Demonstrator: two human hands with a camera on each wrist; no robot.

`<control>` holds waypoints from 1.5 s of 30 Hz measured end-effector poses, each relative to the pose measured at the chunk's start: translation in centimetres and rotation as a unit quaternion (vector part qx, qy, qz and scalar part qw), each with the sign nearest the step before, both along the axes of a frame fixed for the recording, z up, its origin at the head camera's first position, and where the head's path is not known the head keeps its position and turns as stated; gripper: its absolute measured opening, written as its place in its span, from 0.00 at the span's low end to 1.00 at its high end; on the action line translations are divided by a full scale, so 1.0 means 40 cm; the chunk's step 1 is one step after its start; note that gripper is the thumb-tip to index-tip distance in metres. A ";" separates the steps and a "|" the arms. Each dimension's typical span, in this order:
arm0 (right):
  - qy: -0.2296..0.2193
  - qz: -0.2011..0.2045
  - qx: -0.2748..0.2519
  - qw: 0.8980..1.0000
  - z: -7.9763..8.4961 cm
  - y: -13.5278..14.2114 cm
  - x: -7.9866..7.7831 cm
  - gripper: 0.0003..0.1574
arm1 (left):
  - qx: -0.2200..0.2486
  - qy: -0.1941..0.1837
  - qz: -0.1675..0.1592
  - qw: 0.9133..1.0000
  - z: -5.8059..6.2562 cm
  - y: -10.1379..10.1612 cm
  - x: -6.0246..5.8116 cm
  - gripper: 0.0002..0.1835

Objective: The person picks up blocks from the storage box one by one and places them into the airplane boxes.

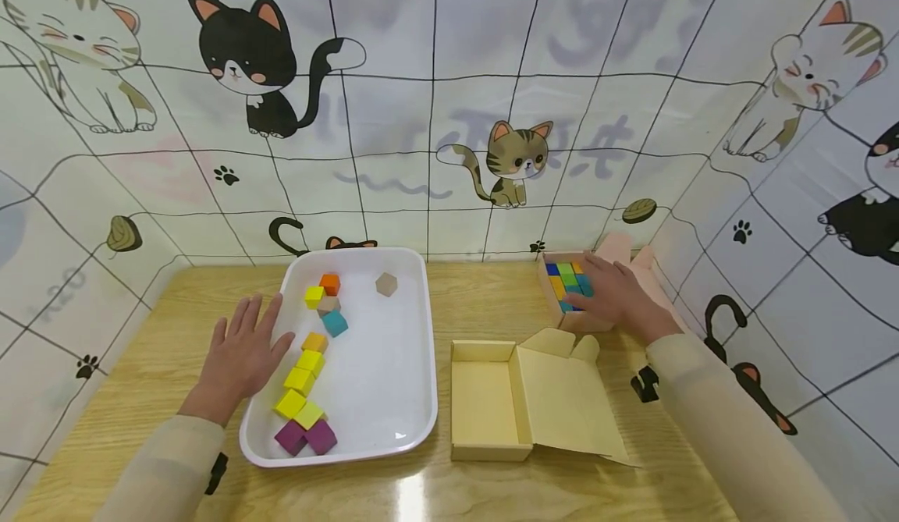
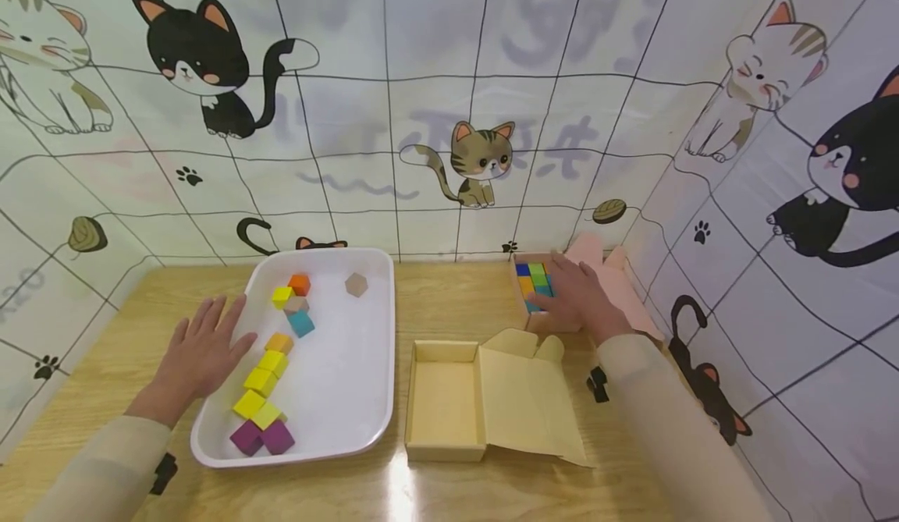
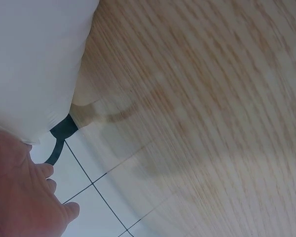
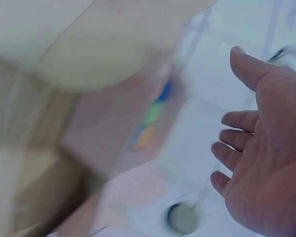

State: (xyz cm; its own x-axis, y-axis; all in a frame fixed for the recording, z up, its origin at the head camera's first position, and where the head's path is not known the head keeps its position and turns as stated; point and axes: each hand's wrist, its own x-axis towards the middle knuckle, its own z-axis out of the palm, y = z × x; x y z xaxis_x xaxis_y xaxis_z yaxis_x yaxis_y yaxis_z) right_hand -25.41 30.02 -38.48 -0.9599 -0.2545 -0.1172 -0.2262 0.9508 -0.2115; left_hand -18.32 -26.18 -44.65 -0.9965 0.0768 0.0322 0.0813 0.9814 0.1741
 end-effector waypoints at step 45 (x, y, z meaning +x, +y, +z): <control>-0.082 0.124 0.064 0.987 -0.027 -0.283 0.324 0.74 | -0.004 -0.021 -0.023 1.000 0.017 -0.022 0.000 0.38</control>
